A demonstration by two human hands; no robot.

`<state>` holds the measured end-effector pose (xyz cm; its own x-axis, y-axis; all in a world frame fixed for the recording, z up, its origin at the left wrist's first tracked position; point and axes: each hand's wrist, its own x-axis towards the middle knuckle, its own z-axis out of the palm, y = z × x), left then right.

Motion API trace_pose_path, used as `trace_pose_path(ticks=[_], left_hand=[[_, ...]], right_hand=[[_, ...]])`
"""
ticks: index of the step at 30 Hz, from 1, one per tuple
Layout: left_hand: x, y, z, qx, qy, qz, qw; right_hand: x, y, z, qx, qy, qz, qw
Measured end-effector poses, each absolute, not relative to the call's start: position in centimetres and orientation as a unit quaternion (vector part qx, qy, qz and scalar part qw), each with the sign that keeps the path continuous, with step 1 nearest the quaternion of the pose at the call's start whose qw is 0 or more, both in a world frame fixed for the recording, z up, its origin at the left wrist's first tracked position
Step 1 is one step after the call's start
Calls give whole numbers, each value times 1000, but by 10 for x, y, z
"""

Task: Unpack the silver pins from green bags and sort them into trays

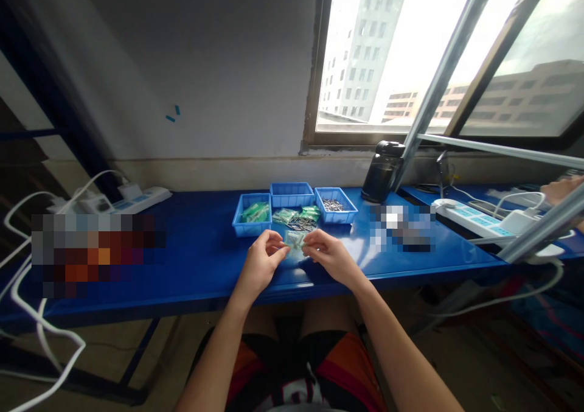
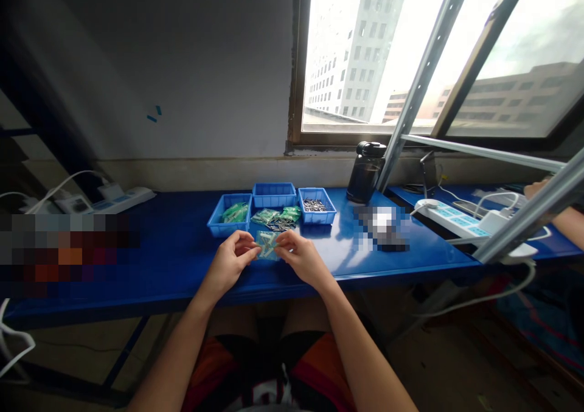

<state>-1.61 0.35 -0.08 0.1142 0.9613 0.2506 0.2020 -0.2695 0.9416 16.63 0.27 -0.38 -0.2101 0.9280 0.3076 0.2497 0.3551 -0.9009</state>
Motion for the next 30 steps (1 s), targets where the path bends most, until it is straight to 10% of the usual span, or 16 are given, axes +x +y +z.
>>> trace_pose_path(ticks=[8,14,20,26,30], left_hand=[[-17,3,1,626,489,492,357],[-17,3,2,634,539,470,295],[-17,2,1,636,543,462,296],[-16,3,2,644,537,459,294],[-17,3,1,653,536,450,288]], right_hand=[[166,19,8,-432,-686,374,450],[145,67,52,-479,-723,102,487],[97,107,74,-398,-864,-179,251],[86,127,63,-331,-927,-134,115],[90,111,81,-298,-929,-100,198]])
